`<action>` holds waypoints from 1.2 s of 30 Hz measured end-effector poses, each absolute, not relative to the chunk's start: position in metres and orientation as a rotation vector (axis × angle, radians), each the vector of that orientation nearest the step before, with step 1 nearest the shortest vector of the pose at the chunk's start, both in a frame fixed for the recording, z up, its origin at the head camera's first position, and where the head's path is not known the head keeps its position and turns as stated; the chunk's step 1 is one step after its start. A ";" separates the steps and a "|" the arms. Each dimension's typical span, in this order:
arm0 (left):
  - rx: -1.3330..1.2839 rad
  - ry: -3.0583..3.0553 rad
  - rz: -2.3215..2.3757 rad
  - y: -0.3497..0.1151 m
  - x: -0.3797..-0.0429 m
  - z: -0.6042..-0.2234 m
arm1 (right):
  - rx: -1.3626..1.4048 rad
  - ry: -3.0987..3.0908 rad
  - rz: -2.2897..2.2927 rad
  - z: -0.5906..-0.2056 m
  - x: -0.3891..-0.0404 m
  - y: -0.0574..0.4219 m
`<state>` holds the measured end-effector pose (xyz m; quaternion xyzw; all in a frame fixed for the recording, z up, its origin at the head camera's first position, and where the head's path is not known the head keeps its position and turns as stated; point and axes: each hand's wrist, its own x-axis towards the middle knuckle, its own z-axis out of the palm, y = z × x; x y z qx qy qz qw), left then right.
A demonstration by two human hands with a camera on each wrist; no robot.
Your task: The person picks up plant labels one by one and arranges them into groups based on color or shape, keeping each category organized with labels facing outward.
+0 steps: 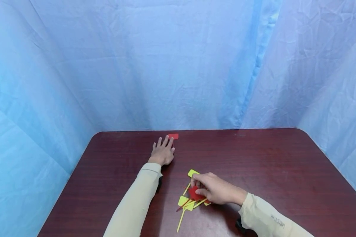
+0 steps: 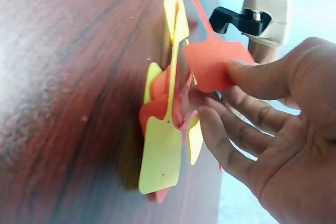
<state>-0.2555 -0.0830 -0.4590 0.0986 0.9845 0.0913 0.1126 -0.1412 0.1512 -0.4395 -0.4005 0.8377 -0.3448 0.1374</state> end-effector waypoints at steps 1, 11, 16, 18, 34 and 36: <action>0.288 2.890 0.265 -0.083 -0.255 -0.459 | -1.161 2.413 -1.042 -0.439 -0.142 0.151; 0.283 2.892 0.276 -0.083 -0.256 -0.460 | -0.908 2.318 -1.385 -0.431 -0.161 0.153; 0.278 2.895 0.281 -0.082 -0.257 -0.462 | -0.831 2.365 -1.406 -0.433 -0.179 0.156; 0.279 2.893 0.288 -0.083 -0.258 -0.462 | -0.796 2.376 -1.416 -0.435 -0.187 0.156; 0.294 2.876 0.297 -0.085 -0.257 -0.461 | -0.327 2.429 -1.567 -0.449 -0.238 0.146; 0.300 2.874 0.302 -0.085 -0.257 -0.460 | -0.291 2.435 -1.561 -0.450 -0.243 0.146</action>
